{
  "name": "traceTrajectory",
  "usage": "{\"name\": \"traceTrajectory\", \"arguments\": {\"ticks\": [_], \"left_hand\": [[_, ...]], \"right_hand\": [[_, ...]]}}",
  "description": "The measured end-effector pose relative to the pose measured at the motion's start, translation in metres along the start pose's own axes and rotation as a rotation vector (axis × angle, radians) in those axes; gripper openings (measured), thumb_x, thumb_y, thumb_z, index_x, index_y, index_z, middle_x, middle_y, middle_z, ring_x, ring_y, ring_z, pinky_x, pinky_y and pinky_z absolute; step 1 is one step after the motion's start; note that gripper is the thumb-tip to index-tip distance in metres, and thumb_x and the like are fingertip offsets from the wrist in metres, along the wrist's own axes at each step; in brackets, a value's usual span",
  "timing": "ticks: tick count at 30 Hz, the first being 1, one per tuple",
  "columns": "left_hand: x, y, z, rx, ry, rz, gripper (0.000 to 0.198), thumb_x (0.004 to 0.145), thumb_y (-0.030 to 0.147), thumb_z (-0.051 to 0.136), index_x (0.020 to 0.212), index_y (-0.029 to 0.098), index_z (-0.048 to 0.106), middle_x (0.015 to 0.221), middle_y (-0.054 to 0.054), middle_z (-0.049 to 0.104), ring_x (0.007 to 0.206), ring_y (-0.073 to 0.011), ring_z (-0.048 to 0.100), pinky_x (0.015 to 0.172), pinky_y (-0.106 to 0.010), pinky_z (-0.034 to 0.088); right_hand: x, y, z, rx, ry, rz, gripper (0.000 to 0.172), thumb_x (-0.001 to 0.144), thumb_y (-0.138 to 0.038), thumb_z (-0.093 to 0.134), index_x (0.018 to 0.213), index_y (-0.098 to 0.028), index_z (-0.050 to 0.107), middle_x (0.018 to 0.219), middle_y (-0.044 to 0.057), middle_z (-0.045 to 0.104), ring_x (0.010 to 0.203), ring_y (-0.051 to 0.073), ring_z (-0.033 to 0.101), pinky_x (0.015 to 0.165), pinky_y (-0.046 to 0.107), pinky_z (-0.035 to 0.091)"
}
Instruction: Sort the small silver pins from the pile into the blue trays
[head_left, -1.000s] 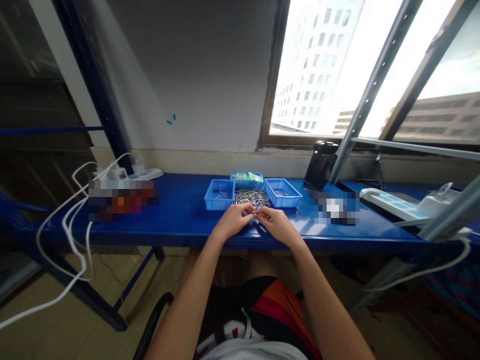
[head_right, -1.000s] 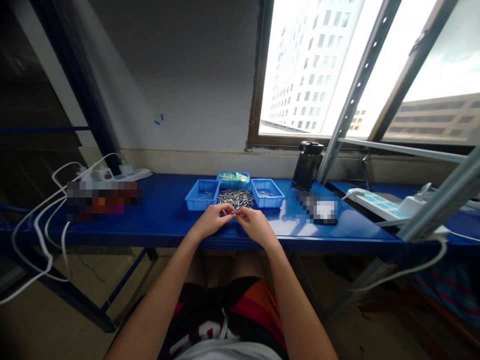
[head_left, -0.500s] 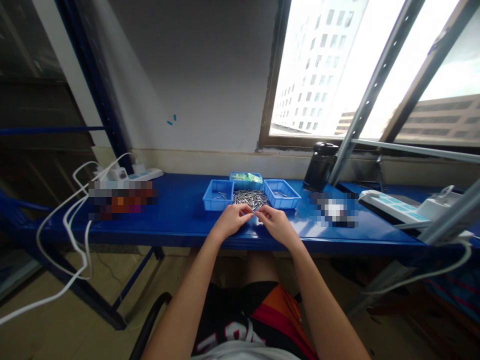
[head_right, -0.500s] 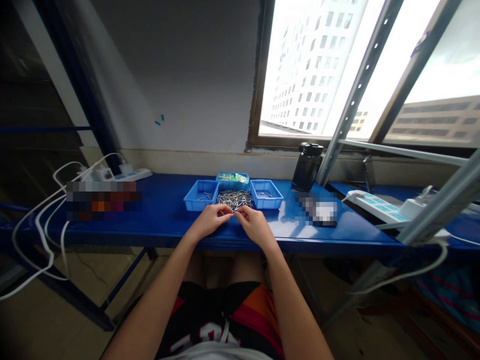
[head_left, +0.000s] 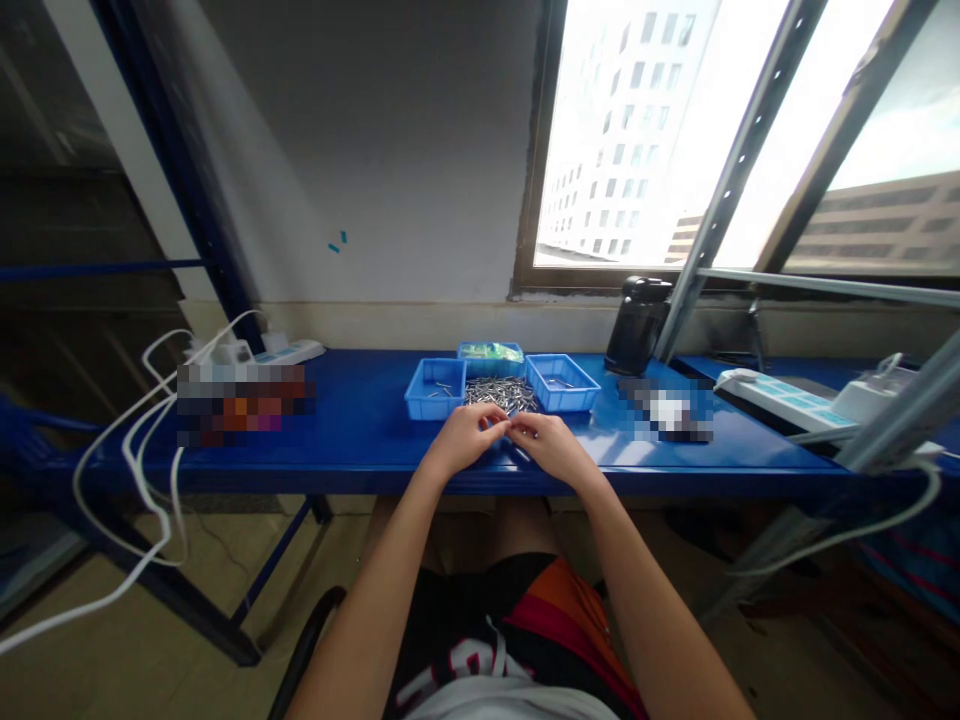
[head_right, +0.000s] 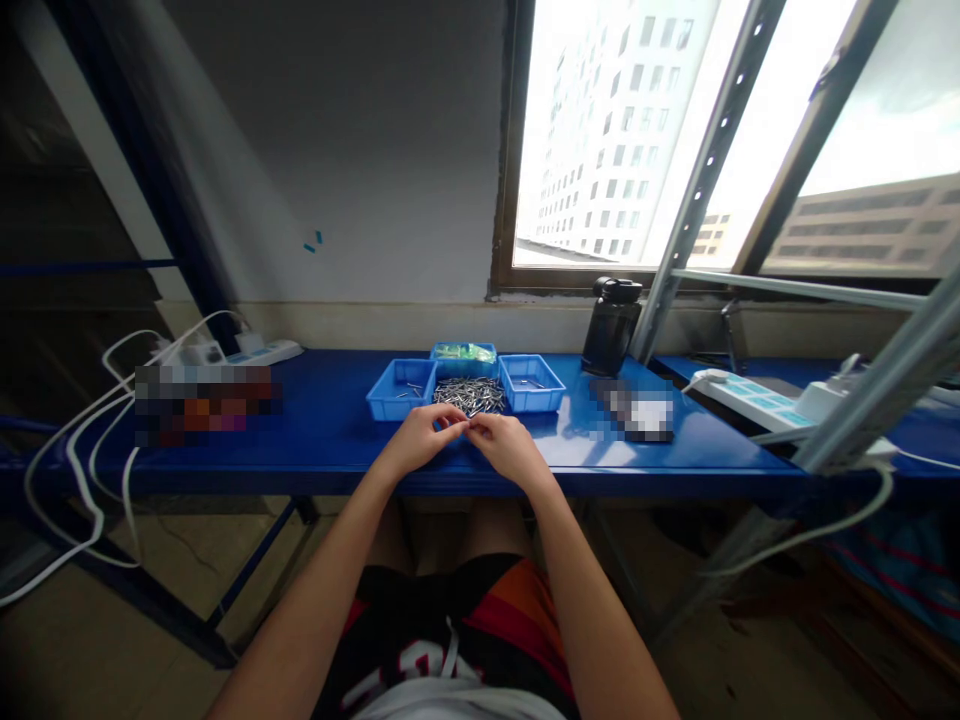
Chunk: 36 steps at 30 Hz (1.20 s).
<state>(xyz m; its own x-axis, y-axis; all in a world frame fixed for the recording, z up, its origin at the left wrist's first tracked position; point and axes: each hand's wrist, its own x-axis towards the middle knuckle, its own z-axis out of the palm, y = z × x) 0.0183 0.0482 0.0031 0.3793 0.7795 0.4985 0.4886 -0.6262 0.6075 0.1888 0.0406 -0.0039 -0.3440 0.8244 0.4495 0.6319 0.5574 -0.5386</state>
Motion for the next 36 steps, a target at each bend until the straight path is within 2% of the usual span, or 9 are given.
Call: {"name": "traceTrajectory", "arguments": {"ticks": [6, 12, 16, 20, 23, 26, 31, 33, 36], "left_hand": [[-0.001, -0.003, 0.000, 0.041, -0.010, 0.004, 0.020, 0.078, 0.031, 0.051, 0.081, 0.017, 0.066, 0.078, -0.001, 0.066, 0.070, -0.0133, 0.058, 0.064, -0.022, 0.042], [-0.001, -0.004, 0.001, 0.116, 0.026, -0.055, 0.018, 0.077, 0.028, 0.051, 0.080, 0.017, 0.065, 0.077, -0.001, 0.067, 0.070, -0.0139, 0.058, 0.065, -0.022, 0.043], [0.000, -0.006, 0.002, 0.170, -0.033, -0.095, 0.019, 0.075, 0.030, 0.053, 0.079, 0.018, 0.066, 0.077, -0.002, 0.068, 0.071, -0.0154, 0.059, 0.062, -0.022, 0.042], [0.000, -0.006, 0.002, 0.162, -0.014, -0.101, 0.018, 0.076, 0.029, 0.052, 0.079, 0.018, 0.065, 0.076, -0.002, 0.067, 0.070, -0.0149, 0.059, 0.061, -0.022, 0.041], [-0.001, 0.000, 0.002, 0.205, 0.108, -0.120, 0.018, 0.079, 0.029, 0.050, 0.081, 0.018, 0.064, 0.076, -0.001, 0.066, 0.068, -0.0139, 0.058, 0.062, -0.022, 0.041], [-0.002, 0.010, 0.001, 0.376, 0.322, -0.153, 0.020, 0.084, 0.029, 0.044, 0.088, 0.019, 0.062, 0.079, -0.002, 0.065, 0.071, -0.0148, 0.057, 0.066, -0.025, 0.041], [0.004, 0.014, -0.018, 0.768, 0.600, -0.291, 0.022, 0.084, 0.027, 0.043, 0.086, 0.017, 0.063, 0.086, -0.009, 0.063, 0.090, -0.0256, 0.053, 0.076, -0.035, 0.039], [0.008, 0.007, -0.029, 0.847, 0.642, -0.386, 0.023, 0.083, 0.027, 0.043, 0.088, 0.017, 0.064, 0.090, -0.012, 0.061, 0.093, -0.0290, 0.050, 0.075, -0.039, 0.039], [0.010, -0.002, -0.038, 0.890, 0.572, -0.470, 0.025, 0.081, 0.026, 0.044, 0.086, 0.015, 0.065, 0.090, -0.014, 0.060, 0.093, -0.0311, 0.050, 0.075, -0.041, 0.039]], "right_hand": [[0.000, -0.002, 0.001, -0.028, 0.004, 0.018, 0.019, 0.080, -0.030, 0.050, 0.071, -0.019, 0.063, 0.068, 0.002, 0.065, 0.062, 0.015, 0.055, 0.058, 0.022, 0.038], [-0.003, -0.004, 0.000, 0.104, 0.156, 0.087, 0.020, 0.080, -0.035, 0.051, 0.078, -0.018, 0.060, 0.063, 0.000, 0.060, 0.059, 0.013, 0.053, 0.057, 0.022, 0.040], [-0.004, -0.004, -0.002, 0.149, 0.125, 0.042, 0.018, 0.081, -0.034, 0.050, 0.082, -0.018, 0.059, 0.062, -0.002, 0.056, 0.058, 0.012, 0.050, 0.058, 0.022, 0.040], [-0.003, -0.002, -0.003, 0.190, 0.111, 0.017, 0.021, 0.082, -0.034, 0.048, 0.092, -0.018, 0.059, 0.065, -0.001, 0.057, 0.060, 0.012, 0.050, 0.060, 0.022, 0.040], [-0.003, -0.002, -0.002, 0.200, 0.167, 0.059, 0.025, 0.083, -0.034, 0.048, 0.098, -0.018, 0.057, 0.065, -0.001, 0.057, 0.059, 0.012, 0.050, 0.059, 0.023, 0.040], [-0.002, -0.002, -0.002, 0.183, 0.173, 0.081, 0.024, 0.083, -0.035, 0.048, 0.096, -0.018, 0.058, 0.064, -0.001, 0.057, 0.057, 0.012, 0.050, 0.058, 0.023, 0.040], [-0.003, -0.003, -0.002, 0.151, 0.135, 0.079, 0.023, 0.083, -0.035, 0.047, 0.088, -0.018, 0.060, 0.062, -0.001, 0.057, 0.057, 0.012, 0.050, 0.057, 0.022, 0.039], [-0.003, -0.004, -0.003, 0.143, 0.130, 0.076, 0.023, 0.083, -0.035, 0.046, 0.086, -0.018, 0.061, 0.062, 0.000, 0.058, 0.057, 0.012, 0.050, 0.056, 0.022, 0.039], [-0.003, -0.006, -0.004, 0.130, 0.126, 0.087, 0.023, 0.082, -0.035, 0.047, 0.083, -0.017, 0.061, 0.062, 0.000, 0.057, 0.057, 0.012, 0.050, 0.055, 0.022, 0.038]]}}
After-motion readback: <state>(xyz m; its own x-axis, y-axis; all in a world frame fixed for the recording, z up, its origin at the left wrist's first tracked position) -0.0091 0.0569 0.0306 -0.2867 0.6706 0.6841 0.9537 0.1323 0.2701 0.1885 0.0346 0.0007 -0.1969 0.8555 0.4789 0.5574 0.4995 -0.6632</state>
